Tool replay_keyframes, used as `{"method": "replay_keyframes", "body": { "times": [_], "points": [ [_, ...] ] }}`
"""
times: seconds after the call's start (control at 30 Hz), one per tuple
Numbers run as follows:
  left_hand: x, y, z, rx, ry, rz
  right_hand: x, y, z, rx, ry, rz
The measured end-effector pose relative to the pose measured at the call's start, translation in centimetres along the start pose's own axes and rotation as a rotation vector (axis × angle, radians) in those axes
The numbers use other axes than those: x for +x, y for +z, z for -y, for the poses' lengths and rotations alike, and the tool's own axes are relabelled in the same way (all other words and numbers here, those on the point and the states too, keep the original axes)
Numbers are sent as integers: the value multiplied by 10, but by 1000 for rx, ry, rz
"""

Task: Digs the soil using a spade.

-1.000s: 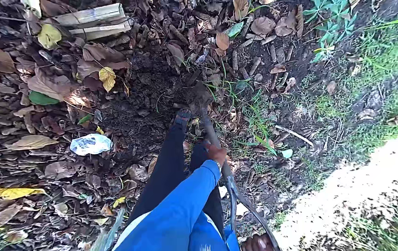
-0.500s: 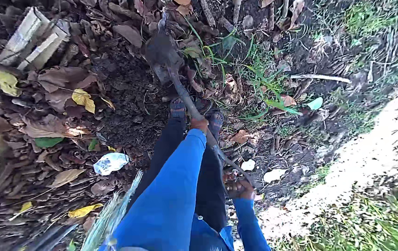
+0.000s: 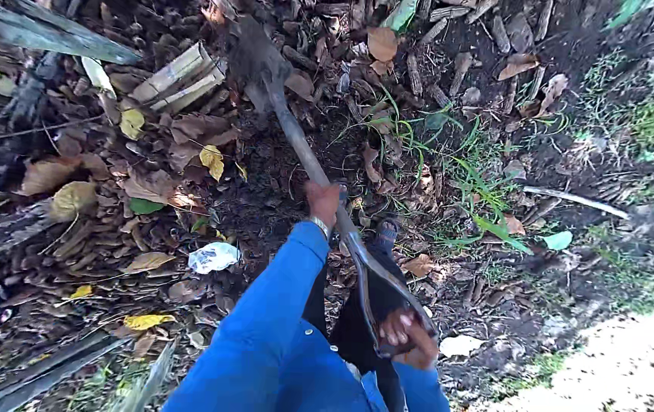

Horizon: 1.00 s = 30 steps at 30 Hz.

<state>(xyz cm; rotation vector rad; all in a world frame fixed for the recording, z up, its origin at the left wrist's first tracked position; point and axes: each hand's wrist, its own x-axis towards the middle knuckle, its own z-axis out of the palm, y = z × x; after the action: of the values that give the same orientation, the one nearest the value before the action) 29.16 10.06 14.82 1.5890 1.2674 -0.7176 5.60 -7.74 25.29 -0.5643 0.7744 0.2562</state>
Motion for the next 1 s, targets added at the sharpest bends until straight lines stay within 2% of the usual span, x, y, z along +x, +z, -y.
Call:
{"method": "replay_keyframes", "body": {
  "times": [0.07, 0.17, 0.27, 0.33, 0.4, 0.53, 0.67, 0.77, 0.87, 1.0],
  "points": [
    [-25, 25, 48, -9, -49, 43, -49, -15, 26, -60, 43, 13],
    [-57, 58, 99, 31, -184, 136, -104, -8, 56, -137, 92, -109],
    [-83, 88, 130, 142, -282, 165, -129, -15, 77, -171, 92, -244],
    [-102, 104, 145, 289, -294, 176, -146, -37, 92, -54, 122, -322],
    [-116, 113, 151, 334, -260, 160, -155, -56, 105, 5, 130, -297],
    [-138, 127, 166, 333, -245, 187, -173, -74, 129, -133, 139, -243],
    [-154, 140, 174, 309, -295, 238, -173, -73, 140, -60, 144, -369],
    [-161, 140, 177, 68, -335, 205, -164, -57, 139, 20, 120, -359],
    [-178, 125, 159, -128, -403, 225, -154, -35, 135, 138, 117, -275],
    [-202, 104, 133, -184, -391, 236, -141, 9, 137, 147, 189, -282]
  ]
}}
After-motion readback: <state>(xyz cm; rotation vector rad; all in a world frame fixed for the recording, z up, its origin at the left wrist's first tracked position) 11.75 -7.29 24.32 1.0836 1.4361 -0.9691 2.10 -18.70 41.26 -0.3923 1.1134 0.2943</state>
